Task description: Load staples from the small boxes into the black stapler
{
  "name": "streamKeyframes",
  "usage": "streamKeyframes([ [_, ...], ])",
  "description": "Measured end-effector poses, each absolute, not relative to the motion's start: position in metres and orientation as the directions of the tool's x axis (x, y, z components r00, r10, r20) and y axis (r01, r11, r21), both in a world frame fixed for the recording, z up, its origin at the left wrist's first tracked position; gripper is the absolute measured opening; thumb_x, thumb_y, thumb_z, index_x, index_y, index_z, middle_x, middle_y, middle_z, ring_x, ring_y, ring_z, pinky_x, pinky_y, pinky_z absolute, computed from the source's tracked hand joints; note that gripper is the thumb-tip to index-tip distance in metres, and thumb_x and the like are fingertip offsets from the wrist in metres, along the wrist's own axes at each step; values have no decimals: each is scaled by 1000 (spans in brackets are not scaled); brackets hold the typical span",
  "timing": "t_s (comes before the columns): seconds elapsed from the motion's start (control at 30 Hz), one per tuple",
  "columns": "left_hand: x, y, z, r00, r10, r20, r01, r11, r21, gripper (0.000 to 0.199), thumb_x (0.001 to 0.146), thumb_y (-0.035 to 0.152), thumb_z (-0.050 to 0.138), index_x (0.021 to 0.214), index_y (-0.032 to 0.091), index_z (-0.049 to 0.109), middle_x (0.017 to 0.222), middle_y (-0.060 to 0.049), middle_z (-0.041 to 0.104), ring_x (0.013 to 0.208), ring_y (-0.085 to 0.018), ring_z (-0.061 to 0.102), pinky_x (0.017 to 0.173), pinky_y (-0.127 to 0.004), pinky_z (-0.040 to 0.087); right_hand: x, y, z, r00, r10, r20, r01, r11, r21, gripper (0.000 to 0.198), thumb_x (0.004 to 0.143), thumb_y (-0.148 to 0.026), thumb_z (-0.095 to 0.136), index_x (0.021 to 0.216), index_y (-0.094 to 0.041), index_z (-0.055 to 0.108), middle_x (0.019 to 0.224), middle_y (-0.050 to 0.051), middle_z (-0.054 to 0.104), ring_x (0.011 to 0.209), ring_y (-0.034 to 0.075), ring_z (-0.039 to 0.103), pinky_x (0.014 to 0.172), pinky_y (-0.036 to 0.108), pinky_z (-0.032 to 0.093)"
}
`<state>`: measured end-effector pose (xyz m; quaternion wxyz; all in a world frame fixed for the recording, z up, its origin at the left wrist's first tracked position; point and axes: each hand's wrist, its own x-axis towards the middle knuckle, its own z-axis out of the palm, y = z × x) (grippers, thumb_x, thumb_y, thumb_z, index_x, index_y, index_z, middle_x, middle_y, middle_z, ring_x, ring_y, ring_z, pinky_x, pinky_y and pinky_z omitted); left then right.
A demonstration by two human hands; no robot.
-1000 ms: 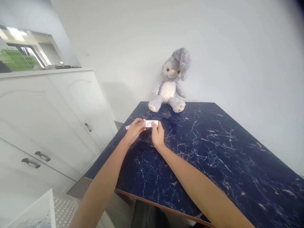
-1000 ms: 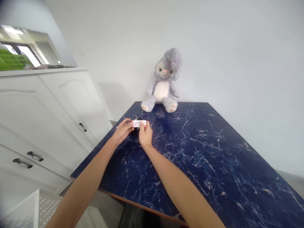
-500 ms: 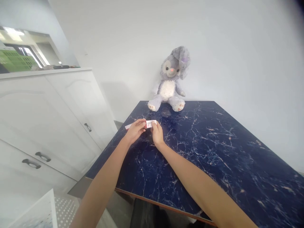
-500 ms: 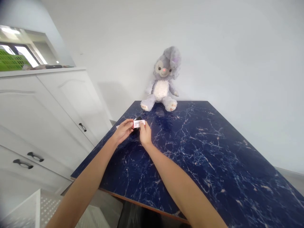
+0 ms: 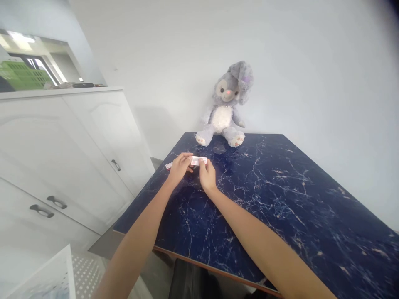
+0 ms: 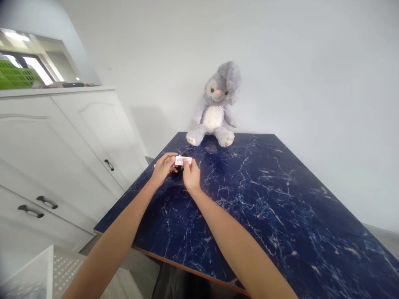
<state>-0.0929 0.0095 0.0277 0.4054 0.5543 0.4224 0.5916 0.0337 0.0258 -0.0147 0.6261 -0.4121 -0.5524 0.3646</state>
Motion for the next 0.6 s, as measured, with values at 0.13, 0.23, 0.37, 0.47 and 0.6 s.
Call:
streamKeyframes([
  [0.13, -102, 14, 27, -187, 896, 404, 173, -375, 911, 40, 77, 41, 76, 110, 22, 62, 105, -6, 68, 72, -15, 65, 64, -28, 53, 34, 25, -15, 136, 914, 382, 75, 375, -924, 36, 95, -53, 45, 101, -22, 60, 77, -1, 64, 70, 18, 58, 69, 28, 40],
  [0.23, -127, 21, 20, -476, 759, 445, 426, -244, 871, 28, 83, 42, 68, 100, 22, 60, 96, -4, 69, 70, -16, 64, 69, -30, 50, 36, 32, -19, 253, 920, 300, 113, 280, -953, 30, 94, -46, 45, 103, -21, 57, 77, 1, 62, 73, 20, 57, 73, 30, 41],
  [0.37, -151, 25, 9, -395, 798, 455, 821, 84, 565, 19, 85, 40, 64, 82, 22, 60, 83, -7, 68, 87, -27, 64, 81, -37, 46, 40, 44, -28, 373, 870, 324, 171, 278, -945, 25, 89, -29, 42, 106, -17, 55, 91, 8, 62, 87, 22, 58, 85, 35, 43],
  [0.47, -147, 23, 9, -324, 763, 559, 907, 81, 414, 23, 90, 42, 57, 86, 21, 64, 94, -13, 68, 102, -33, 59, 91, -41, 42, 41, 49, -34, 402, 848, 344, 172, 299, -939, 28, 87, -24, 38, 104, -15, 58, 103, 14, 63, 99, 23, 59, 94, 37, 43],
  [0.6, -129, 19, 14, -98, 812, 575, 897, -179, 405, 29, 87, 44, 63, 102, 21, 68, 98, -13, 69, 103, -34, 59, 94, -41, 40, 37, 53, -39, 328, 911, 249, 55, 245, -968, 37, 88, -24, 37, 119, -16, 56, 95, 8, 68, 78, 19, 63, 80, 34, 50],
])
